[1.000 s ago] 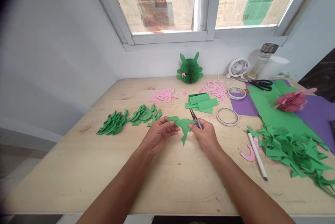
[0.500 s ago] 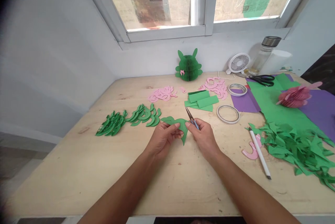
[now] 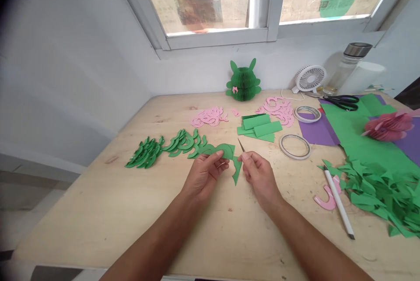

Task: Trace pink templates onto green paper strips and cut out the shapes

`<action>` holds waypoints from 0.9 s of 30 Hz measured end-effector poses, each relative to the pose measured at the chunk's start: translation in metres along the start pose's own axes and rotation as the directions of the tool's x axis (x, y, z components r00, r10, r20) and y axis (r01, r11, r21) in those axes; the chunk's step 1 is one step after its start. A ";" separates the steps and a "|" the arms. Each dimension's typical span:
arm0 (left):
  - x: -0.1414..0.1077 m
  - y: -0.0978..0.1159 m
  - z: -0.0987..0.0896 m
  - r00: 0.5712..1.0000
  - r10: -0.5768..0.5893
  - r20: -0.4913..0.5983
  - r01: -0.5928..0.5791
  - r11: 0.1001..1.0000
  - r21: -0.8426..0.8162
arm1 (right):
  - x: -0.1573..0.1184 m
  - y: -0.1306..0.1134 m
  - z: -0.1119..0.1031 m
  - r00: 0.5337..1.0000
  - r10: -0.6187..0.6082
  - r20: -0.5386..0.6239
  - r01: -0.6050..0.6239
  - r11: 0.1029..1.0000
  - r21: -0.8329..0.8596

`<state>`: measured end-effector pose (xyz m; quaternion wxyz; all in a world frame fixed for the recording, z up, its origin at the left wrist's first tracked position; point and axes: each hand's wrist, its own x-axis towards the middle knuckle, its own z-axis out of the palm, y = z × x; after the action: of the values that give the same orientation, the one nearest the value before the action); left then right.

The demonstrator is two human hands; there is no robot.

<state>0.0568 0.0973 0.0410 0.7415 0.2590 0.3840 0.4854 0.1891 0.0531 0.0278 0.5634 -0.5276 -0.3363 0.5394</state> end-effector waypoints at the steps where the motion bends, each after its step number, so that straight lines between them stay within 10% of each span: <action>1: -0.001 -0.001 0.001 1.000 -0.001 0.008 0.001 1.000 0.001 | 0.000 0.000 0.000 1.000 -0.007 -0.010 0.007 1.000 0.002; 12: 0.000 -0.002 -0.001 0.932 0.361 0.038 -0.355 0.882 0.309 | -0.002 -0.009 0.000 0.998 0.069 0.015 -0.070 0.987 0.142; 27: 0.000 0.001 -0.001 1.000 0.001 0.003 -0.001 1.000 -0.030 | -0.004 -0.007 0.003 0.999 0.049 0.012 -0.049 0.998 0.050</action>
<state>0.0558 0.0972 0.0414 0.7456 0.2488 0.3756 0.4910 0.1870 0.0514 0.0354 0.5614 -0.5184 -0.3125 0.5643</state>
